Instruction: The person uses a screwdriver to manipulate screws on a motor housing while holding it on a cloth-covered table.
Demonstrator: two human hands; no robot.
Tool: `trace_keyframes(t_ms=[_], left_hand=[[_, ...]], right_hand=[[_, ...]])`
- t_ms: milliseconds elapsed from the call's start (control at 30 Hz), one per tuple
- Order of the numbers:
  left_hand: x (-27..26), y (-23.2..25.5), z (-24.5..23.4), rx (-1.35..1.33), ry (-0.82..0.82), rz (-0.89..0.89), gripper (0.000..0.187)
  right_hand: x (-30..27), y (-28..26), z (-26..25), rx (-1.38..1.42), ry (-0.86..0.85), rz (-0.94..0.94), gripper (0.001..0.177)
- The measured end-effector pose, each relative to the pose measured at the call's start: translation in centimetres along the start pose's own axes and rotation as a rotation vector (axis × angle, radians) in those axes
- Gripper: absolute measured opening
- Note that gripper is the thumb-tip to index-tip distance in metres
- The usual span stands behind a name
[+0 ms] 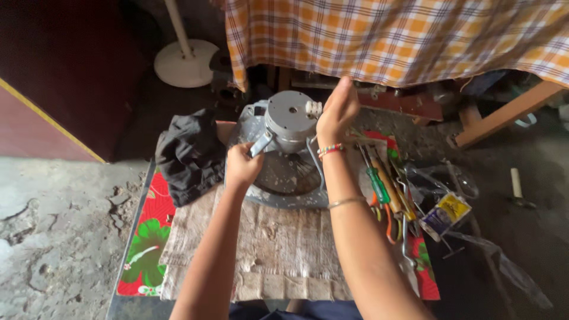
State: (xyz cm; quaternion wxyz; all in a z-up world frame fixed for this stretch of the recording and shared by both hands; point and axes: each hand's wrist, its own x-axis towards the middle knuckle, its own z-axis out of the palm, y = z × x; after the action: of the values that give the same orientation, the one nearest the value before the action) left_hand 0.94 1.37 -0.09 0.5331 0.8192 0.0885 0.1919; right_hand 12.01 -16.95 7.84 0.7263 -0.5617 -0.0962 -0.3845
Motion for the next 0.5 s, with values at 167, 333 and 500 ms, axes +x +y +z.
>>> trace_keyframes(t_ms=[167, 333, 500], left_hand=[[-0.4, 0.1, -0.1, -0.025, -0.020, 0.022, 0.024], [0.2, 0.6, -0.3, -0.025, -0.014, 0.015, 0.027], [0.2, 0.7, -0.3, -0.004, -0.026, -0.060, 0.030]], right_hand=[[-0.3, -1.0, 0.0, -0.054, -0.111, -0.054, 0.039], [-0.4, -2.4, 0.8, -0.254, -0.225, -0.307, 0.033], [-0.3, -4.3, 1.6, -0.279, -0.052, -0.582, 0.030]])
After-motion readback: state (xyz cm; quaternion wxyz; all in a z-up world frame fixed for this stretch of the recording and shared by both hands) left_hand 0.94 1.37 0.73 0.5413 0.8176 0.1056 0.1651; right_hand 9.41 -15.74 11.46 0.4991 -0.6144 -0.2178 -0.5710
